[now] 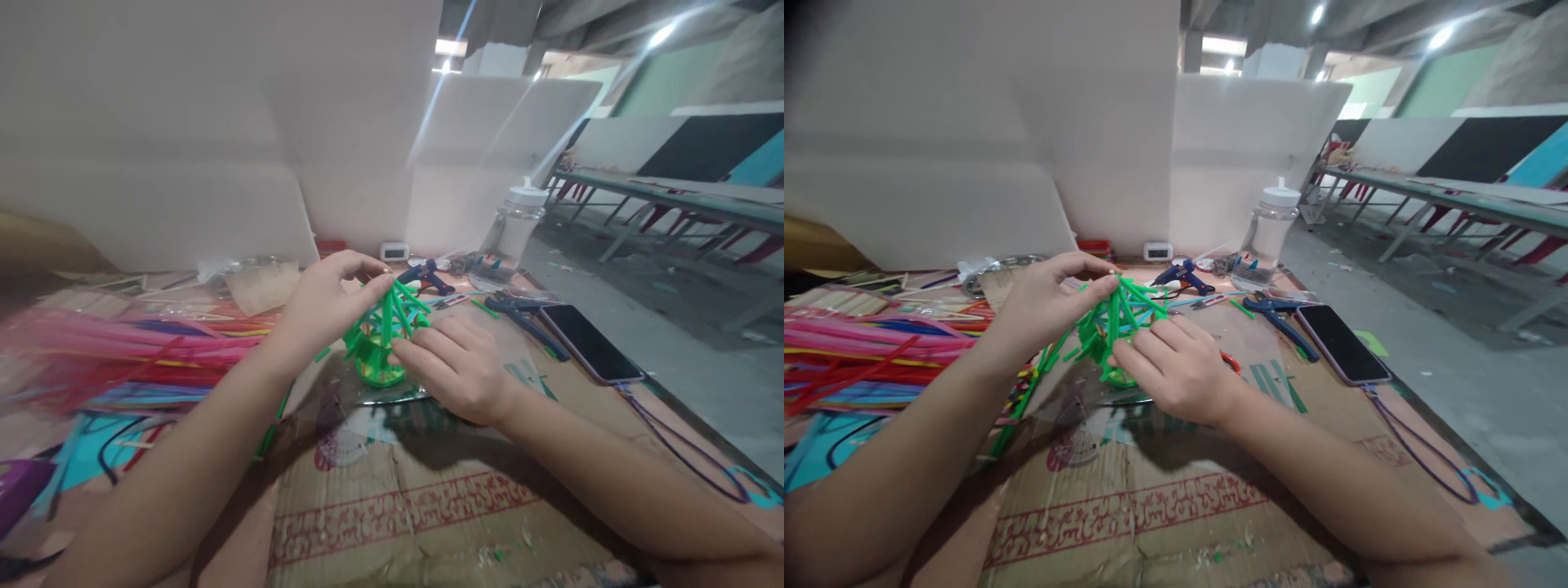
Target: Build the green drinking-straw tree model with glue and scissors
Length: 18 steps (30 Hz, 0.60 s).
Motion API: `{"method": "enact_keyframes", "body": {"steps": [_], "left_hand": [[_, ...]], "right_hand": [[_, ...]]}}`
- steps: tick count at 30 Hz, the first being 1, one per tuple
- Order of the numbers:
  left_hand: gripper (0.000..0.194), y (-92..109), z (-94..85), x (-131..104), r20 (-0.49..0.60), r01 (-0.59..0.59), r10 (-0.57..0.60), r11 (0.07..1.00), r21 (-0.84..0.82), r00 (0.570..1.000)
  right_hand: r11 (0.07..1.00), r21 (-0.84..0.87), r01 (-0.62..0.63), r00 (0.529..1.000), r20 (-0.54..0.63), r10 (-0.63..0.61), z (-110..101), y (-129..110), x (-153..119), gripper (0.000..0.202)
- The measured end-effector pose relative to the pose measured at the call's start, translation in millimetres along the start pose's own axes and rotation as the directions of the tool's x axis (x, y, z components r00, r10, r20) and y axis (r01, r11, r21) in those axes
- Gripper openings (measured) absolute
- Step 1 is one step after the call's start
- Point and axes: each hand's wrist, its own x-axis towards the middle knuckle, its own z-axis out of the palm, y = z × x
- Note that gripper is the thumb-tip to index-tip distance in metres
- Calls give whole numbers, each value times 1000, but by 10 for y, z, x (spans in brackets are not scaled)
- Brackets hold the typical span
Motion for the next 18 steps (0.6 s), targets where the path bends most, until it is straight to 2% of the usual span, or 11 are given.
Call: {"method": "enact_keyframes", "body": {"steps": [2, 4, 8, 12, 14, 16, 18], "left_hand": [[23, -14, -1, 0, 5, -5, 5, 1000, -4, 1000], [25, -34, -3, 4, 9, -5, 6, 1000, -23, 1000], [30, -85, -22, 22, 50, -18, 22, 997, -75, 999], [40, -157, -70, 51, 110, -17, 34, 988, -151, 993], [41, -195, -107, 67, 58, 1, 7, 991, -132, 998], [38, -222, -157, 80, -35, 14, -16, 999, -42, 999], [38, -226, -215, 84, -96, 19, -14, 998, 57, 995]], "right_hand": [[992, 114, -59, 996, -57, 66, -2, 30, -10, 7], [959, 228, -169, 980, -66, 189, 3, 70, -6, 4], [859, 350, -374, 916, -9, 402, 12, 136, 38, 6], [739, 463, -489, 849, 59, 525, 2, 183, 94, 5], [689, 509, -516, 823, 73, 563, -1, 236, 121, 6], [659, 535, -529, 805, 71, 589, 3, 315, 149, 9], [655, 545, -523, 806, 68, 587, 6, 399, 182, 10]]}}
